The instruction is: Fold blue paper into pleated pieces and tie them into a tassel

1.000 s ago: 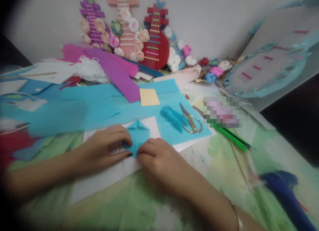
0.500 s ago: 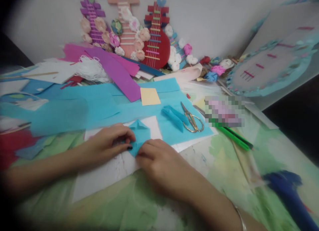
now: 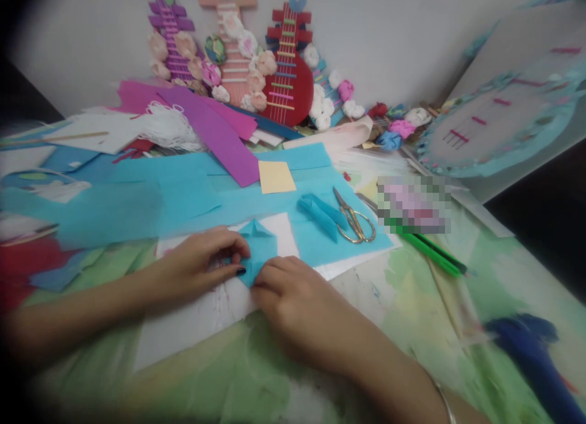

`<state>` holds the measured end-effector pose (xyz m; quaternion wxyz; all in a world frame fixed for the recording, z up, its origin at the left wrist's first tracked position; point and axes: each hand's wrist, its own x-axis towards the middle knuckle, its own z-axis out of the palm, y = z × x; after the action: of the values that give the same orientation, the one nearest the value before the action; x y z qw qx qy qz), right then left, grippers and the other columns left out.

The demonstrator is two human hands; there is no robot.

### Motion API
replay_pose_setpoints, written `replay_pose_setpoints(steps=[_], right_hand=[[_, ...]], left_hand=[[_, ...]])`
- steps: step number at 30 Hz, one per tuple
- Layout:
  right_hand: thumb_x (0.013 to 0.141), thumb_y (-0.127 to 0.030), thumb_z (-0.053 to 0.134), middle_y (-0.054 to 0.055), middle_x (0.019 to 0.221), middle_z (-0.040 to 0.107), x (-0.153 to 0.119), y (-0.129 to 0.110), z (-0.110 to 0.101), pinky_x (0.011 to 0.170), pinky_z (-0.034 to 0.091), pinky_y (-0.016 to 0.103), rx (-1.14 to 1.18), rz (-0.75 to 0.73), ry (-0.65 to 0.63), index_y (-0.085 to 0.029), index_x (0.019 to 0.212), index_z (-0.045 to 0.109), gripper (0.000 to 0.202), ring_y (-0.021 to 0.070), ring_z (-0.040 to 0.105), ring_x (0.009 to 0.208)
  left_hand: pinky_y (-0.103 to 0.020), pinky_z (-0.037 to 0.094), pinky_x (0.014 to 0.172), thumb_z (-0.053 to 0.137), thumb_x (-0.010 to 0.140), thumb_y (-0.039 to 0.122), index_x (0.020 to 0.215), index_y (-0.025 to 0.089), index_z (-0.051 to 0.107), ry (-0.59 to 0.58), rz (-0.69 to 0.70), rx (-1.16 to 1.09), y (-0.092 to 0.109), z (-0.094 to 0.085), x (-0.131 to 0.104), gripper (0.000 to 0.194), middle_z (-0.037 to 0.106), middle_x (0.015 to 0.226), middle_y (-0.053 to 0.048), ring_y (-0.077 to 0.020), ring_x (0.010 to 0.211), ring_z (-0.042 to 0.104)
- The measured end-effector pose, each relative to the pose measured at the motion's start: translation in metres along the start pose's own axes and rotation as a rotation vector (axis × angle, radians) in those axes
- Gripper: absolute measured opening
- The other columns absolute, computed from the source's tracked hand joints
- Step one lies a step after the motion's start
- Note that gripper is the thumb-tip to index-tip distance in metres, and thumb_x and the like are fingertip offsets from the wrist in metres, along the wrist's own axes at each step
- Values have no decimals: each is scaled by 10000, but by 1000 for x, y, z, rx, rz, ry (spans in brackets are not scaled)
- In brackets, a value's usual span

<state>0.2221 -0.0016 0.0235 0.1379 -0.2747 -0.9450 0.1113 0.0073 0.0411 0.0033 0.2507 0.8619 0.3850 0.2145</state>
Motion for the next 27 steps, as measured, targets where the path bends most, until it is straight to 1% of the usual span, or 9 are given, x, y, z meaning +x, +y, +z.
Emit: replay_pose_setpoints(steps=[7,12,18,22,25,27], right_hand=[[900,-62,397,115,942,613,0,-1,0,868,436,379,-36,31,-34,-105,1036,608,255,223,516,985],[904,-71,395,108,961,590,1,-1,0,843,431,379,-32,20,-76,-127,1047,623,275,222,500,971],[903,-75,389,116,960,580,1,-1,0,832,425,387,-40,18,-67,-132,1071,621,291,231,488,973],[913,-91,381,119,946,578,1,-2,1,825,427,391,-39,19,-59,-124,1033,630,278,232,489,961],[923,-111,384,123,933,576,2,-1,2,826,424,399,-50,19,-60,-117,961,639,258,234,492,959],[922,-116,396,122,932,576,2,-1,3,831,421,404,-54,18,-57,-117,951,638,244,235,493,962]], left_hand=[[-264,384,667,539,786,156,848,167,575,-28,-57,-26,3,-2,2,73,590,754,-1,-145,728,521],[-274,381,679,535,784,159,845,163,574,-34,-62,-33,4,-2,1,73,586,752,-3,-149,728,518],[-295,385,686,535,782,187,904,158,549,-12,-6,26,5,0,-2,126,558,781,-13,-164,740,503],[-310,389,687,538,797,229,932,158,524,-14,29,60,5,1,-2,153,540,799,-21,-174,747,488],[-319,396,708,522,814,222,944,161,507,-5,40,65,3,2,-1,144,538,835,-30,-180,781,486],[-324,403,723,516,812,201,951,164,498,-7,38,62,2,2,0,145,539,860,-35,-183,808,488]])
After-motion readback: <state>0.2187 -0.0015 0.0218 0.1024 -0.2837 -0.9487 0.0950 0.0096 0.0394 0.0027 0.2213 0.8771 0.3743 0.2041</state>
